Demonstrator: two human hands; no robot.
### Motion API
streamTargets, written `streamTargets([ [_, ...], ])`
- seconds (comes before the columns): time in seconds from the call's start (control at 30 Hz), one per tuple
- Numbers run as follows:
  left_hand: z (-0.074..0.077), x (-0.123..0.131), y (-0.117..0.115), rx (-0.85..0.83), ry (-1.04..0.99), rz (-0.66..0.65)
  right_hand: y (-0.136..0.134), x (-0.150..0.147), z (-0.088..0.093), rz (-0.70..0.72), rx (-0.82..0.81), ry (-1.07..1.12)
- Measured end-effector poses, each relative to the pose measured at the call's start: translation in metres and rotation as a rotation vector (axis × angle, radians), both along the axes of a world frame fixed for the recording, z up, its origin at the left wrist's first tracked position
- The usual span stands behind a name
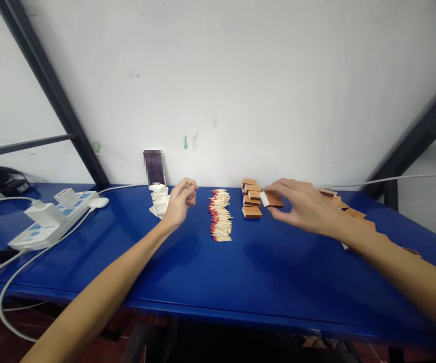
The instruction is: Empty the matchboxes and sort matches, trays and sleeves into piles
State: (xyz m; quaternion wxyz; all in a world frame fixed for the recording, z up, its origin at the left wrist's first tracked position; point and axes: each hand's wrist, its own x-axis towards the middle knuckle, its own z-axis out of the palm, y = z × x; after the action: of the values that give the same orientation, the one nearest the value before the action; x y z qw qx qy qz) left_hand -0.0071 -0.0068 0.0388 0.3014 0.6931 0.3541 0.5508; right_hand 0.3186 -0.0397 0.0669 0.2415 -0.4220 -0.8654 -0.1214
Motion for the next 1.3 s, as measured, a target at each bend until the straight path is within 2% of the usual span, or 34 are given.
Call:
streamTargets([
  [0.1, -0.002, 0.005, -0.01, -0.005, -0.068, -0.064, -0.02, -0.038, 0.001, 0.089, -0.012, 0.049],
  [0.2, -0.007, 0.008, -0.025, 0.135, 0.212, -0.065, -0.022, -0.059, -0.009, 0.114, -0.063, 0.069],
  [0.3, -0.012, 0.013, -0.036, 0.298, 0.514, -0.13, -0.018, -0.068, -0.027, 0.123, -0.164, 0.141],
  [0.4, -0.014, 0.018, -0.039, 0.379, 0.629, -0.224, -0.016, -0.069, -0.044, 0.201, -0.254, 0.207],
  [0.5, -0.015, 0.019, -0.037, 0.429, 0.634, -0.269, -0.015, -0.067, -0.054, 0.25, -0.258, 0.294],
  [0.73, -0.019, 0.015, -0.033, 0.678, 0.596, -0.146, -0.009, -0.069, -0.064, 0.183, -0.248, 0.471],
  [0.93, -0.023, 0.024, -0.033, 0.67, 0.658, -0.115, -0.011, -0.076, -0.066, 0.17, -0.28, 0.58],
  [1.13, -0.026, 0.025, -0.03, 0.704, 0.61, -0.105, -0.014, -0.077, -0.067, 0.195, -0.358, 0.687],
  [1.3, -0.028, 0.027, -0.03, 0.726, 0.563, -0.113, -0.017, -0.079, -0.065, 0.182, -0.355, 0.743],
])
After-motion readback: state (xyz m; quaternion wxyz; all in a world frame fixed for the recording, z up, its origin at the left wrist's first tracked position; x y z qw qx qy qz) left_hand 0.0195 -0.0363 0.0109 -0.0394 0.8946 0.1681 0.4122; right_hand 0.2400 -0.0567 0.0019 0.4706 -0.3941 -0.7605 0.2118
